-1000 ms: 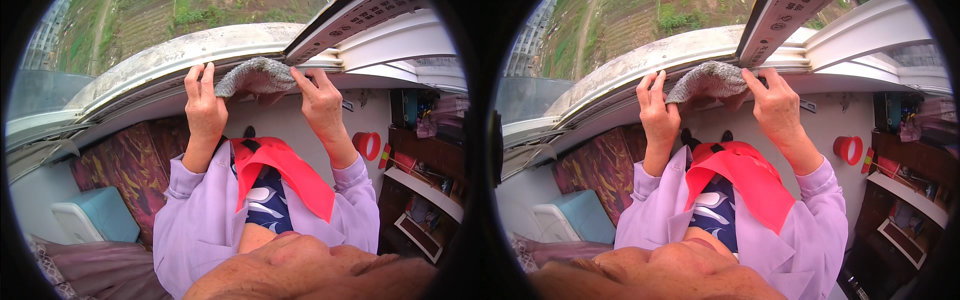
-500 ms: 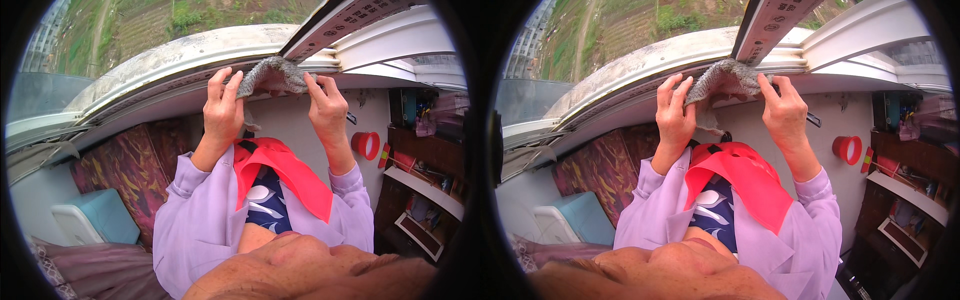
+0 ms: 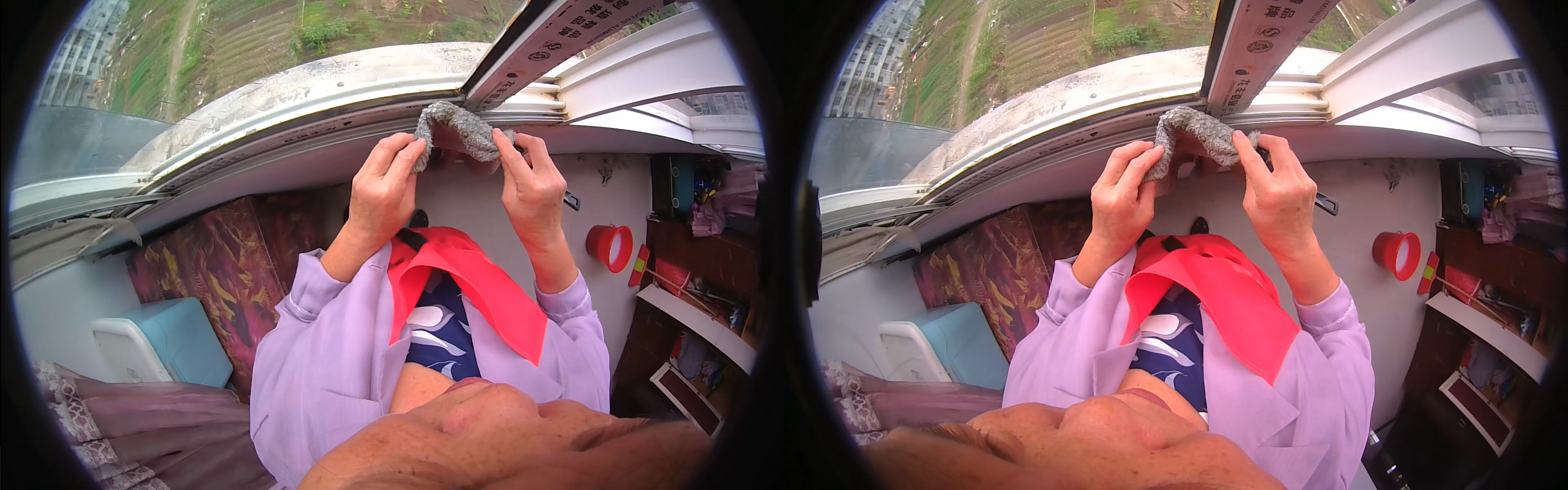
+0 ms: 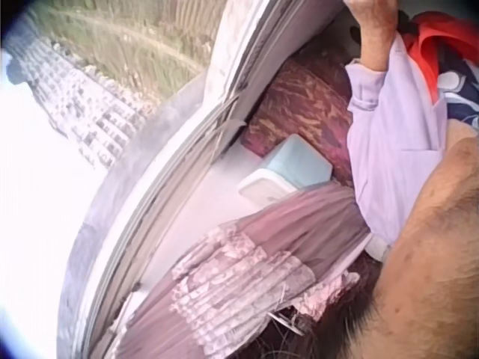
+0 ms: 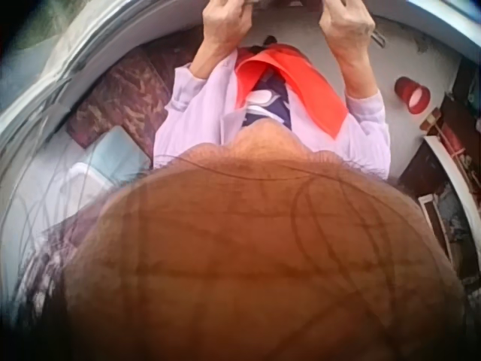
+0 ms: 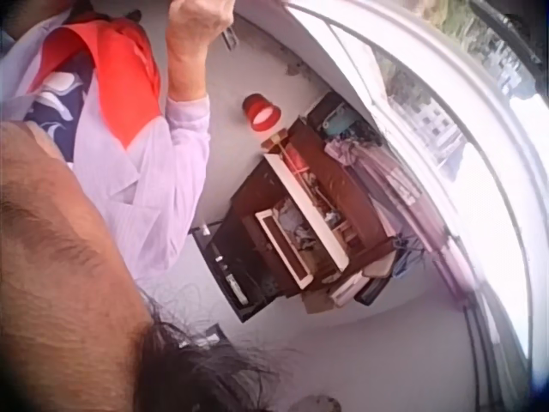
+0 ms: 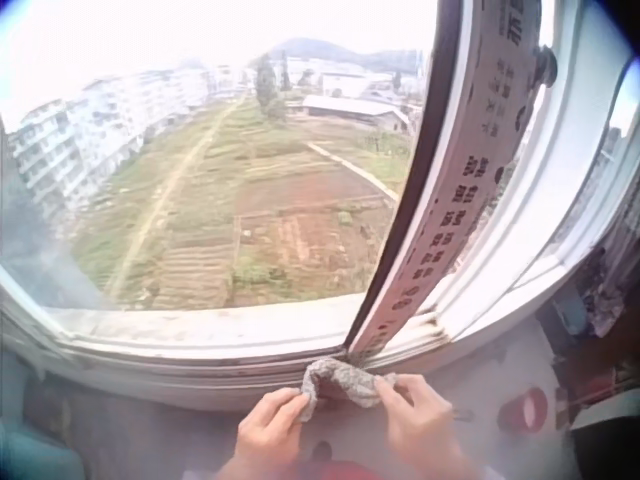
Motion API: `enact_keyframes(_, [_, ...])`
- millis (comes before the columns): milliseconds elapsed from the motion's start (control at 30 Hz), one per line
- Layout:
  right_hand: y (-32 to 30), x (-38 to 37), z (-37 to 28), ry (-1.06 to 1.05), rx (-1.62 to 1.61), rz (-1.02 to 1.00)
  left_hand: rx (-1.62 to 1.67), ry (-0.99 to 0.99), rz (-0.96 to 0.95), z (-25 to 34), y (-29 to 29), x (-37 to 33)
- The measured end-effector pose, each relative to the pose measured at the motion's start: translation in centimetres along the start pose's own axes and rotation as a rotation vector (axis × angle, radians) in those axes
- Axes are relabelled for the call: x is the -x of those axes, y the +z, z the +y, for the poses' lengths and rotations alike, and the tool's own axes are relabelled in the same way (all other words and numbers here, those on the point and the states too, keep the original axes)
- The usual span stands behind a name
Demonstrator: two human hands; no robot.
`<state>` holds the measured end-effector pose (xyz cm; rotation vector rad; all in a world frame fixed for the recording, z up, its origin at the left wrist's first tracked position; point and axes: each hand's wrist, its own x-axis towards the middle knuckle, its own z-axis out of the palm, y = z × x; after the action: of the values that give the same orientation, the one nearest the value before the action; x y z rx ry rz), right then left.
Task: The person cleans the window frame using a small brush and a cloth. They scrub the tracks and edges of the frame, then wipe the area with the cloth.
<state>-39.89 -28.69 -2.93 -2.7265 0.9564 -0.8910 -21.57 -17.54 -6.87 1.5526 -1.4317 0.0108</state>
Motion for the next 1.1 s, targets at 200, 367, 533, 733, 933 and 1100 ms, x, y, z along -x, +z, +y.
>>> enact_keyframes(200, [0.5, -1.2, 0.6, -0.030, -0.028, -0.018, -0.051, -0.066, 0.107, -0.6, -0.9, 0.2])
enact_keyframes(367, [0.6, -2.4, 0.2, -0.087, -0.075, -0.044, -0.201, -0.149, 0.246, -1.7, -2.6, 0.1])
enact_keyframes(533, [1.1, -2.8, -1.2, -0.110, -0.102, -0.073, -0.284, -0.343, 0.273, -3.3, -5.9, 0.1])
enact_keyframes(733, [2.5, -3.6, -4.2, -0.156, -0.041, -0.090, -0.386, -0.273, 0.237, -4.2, -6.6, 0.7])
enact_keyframes(933, [5.0, -4.7, -8.0, -0.205, -0.078, -0.119, -0.401, -0.204, 0.219, -4.4, -7.1, 0.5])
enact_keyframes(1100, [2.8, -3.7, -4.8, -0.107, -0.076, -0.141, -0.370, -0.217, 0.196, -4.5, -7.4, 0.8])
